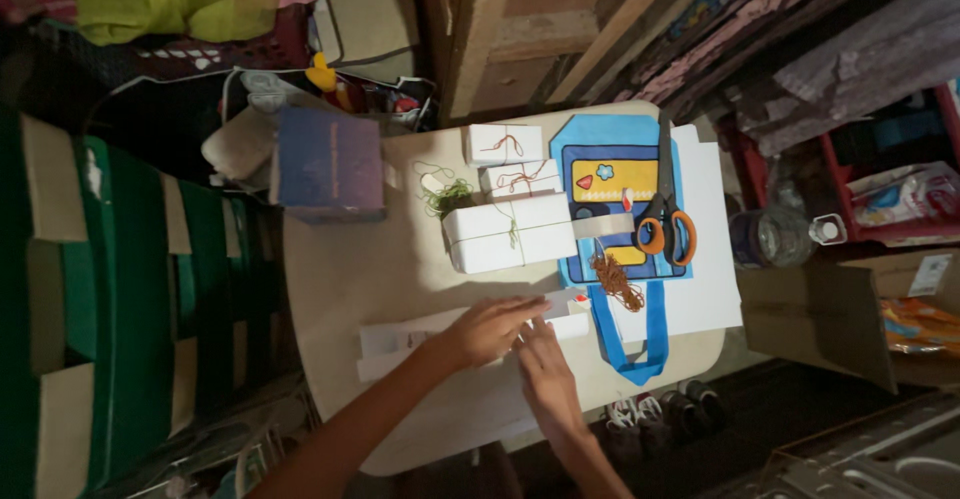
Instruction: The person wraps small rectangular boxes with white paper, secures them with tape, and ties green string around each box. The person uses scissors to cut the string and tape, then places the finished wrapped boxes on the table.
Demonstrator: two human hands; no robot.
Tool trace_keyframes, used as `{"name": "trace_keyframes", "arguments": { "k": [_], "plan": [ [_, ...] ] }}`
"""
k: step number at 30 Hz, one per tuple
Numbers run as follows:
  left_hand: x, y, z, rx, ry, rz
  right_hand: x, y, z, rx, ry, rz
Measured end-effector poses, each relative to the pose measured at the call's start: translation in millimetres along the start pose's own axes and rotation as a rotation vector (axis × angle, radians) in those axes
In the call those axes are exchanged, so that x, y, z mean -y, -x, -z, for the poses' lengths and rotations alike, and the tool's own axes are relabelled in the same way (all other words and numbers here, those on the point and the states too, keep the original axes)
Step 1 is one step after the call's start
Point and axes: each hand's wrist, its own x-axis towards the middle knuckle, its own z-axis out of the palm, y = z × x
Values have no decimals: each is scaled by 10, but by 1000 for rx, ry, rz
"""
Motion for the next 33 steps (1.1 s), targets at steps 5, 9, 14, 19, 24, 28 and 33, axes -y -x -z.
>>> {"name": "trace_keyframes", "arguments": {
  "k": [5, 9, 14, 19, 24, 28, 33],
  "plan": [
    [-91, 211, 162, 15, 6, 109, -23, -64, 217, 175, -239, -249],
    [-250, 343, 266, 42, -203, 52, -86, -402, 620, -97, -112, 3],
    [-339, 525, 220, 92, -446, 378, -159, -907, 740, 64, 76, 201],
    [-190, 855, 190, 32, -391, 546, -276, -967, 653, 226, 23, 247],
    [-174, 1046, 9, -156, -596, 308, -366, -772, 686, 78, 33, 456],
    [-141, 1127, -39, -171, -621, 299, -451, -656, 616, 84, 72, 449],
    [-95, 1125, -53, -241, -604, 246, -802, -729, 473, 252, 232, 265]
  ]
}}
